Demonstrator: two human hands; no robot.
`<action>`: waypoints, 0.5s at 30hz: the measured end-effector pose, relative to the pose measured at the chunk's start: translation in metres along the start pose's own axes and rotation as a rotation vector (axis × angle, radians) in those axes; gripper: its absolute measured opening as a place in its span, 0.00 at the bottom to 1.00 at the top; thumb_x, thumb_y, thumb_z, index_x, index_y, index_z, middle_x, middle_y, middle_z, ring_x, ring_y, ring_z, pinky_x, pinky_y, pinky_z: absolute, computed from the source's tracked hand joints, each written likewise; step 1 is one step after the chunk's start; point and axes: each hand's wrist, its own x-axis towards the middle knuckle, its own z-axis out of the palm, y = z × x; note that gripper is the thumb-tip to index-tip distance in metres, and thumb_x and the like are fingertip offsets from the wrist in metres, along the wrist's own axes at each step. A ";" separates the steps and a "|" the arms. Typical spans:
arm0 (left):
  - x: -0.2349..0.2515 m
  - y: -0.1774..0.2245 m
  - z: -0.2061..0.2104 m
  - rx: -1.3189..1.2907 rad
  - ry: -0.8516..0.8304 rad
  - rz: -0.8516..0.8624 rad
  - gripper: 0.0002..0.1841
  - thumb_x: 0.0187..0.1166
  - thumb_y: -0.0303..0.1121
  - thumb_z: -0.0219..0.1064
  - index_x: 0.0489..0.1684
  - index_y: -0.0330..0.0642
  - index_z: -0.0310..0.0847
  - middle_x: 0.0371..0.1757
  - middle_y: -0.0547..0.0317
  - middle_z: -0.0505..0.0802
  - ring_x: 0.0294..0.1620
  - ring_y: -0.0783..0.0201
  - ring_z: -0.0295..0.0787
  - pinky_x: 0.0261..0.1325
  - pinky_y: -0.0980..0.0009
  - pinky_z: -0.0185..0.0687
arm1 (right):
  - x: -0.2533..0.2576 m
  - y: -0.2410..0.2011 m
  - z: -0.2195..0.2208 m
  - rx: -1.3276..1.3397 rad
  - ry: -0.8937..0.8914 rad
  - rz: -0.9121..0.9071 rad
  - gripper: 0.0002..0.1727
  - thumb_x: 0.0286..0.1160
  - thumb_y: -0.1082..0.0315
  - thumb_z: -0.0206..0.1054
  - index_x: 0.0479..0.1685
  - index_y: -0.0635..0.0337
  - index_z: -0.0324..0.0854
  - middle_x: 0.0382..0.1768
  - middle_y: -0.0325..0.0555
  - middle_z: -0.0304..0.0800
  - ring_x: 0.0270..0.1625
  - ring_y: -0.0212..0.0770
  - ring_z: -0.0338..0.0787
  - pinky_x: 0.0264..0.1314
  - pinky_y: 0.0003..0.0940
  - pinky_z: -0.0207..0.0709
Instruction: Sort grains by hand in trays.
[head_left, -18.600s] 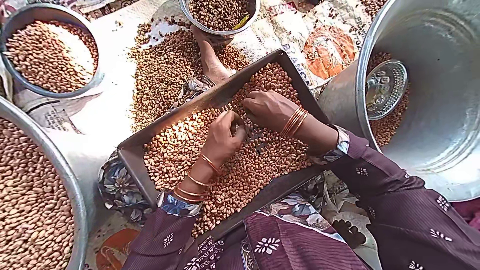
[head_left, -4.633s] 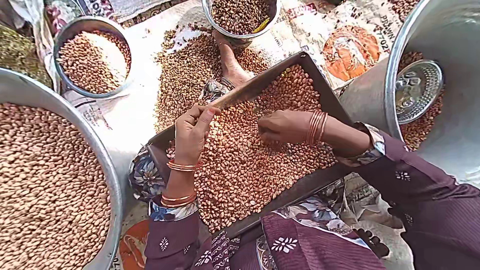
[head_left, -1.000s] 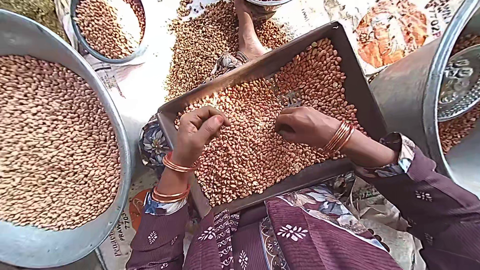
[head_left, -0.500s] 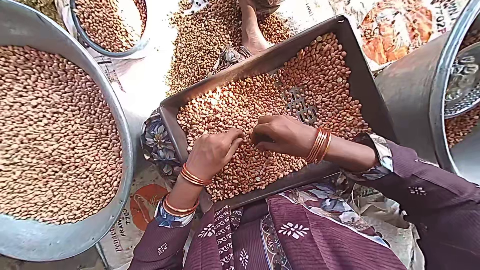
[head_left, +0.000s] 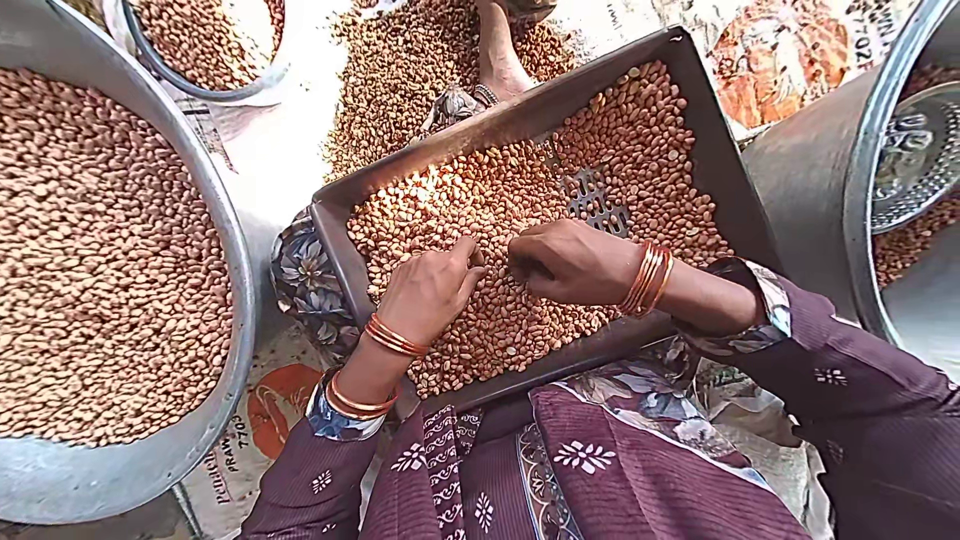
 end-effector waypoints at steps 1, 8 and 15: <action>0.000 -0.001 0.001 -0.003 0.004 0.003 0.10 0.86 0.41 0.64 0.50 0.44 0.83 0.19 0.55 0.84 0.19 0.51 0.84 0.23 0.51 0.77 | -0.003 0.002 0.003 -0.018 0.019 -0.037 0.03 0.69 0.70 0.69 0.36 0.56 0.87 0.34 0.41 0.87 0.34 0.38 0.87 0.36 0.38 0.81; 0.000 -0.012 0.000 -0.250 0.027 0.009 0.09 0.87 0.40 0.63 0.47 0.45 0.82 0.14 0.65 0.75 0.13 0.65 0.71 0.18 0.65 0.69 | -0.012 0.009 0.002 -0.104 0.019 0.004 0.04 0.76 0.69 0.69 0.35 0.56 0.89 0.35 0.43 0.88 0.36 0.42 0.89 0.37 0.42 0.83; -0.026 -0.036 -0.034 -1.643 0.094 0.090 0.17 0.90 0.43 0.43 0.31 0.52 0.73 0.18 0.71 0.72 0.09 0.79 0.57 0.12 0.86 0.52 | 0.002 -0.029 -0.022 -0.345 0.221 -0.095 0.05 0.76 0.78 0.64 0.35 0.62 0.84 0.33 0.52 0.82 0.31 0.52 0.86 0.30 0.46 0.80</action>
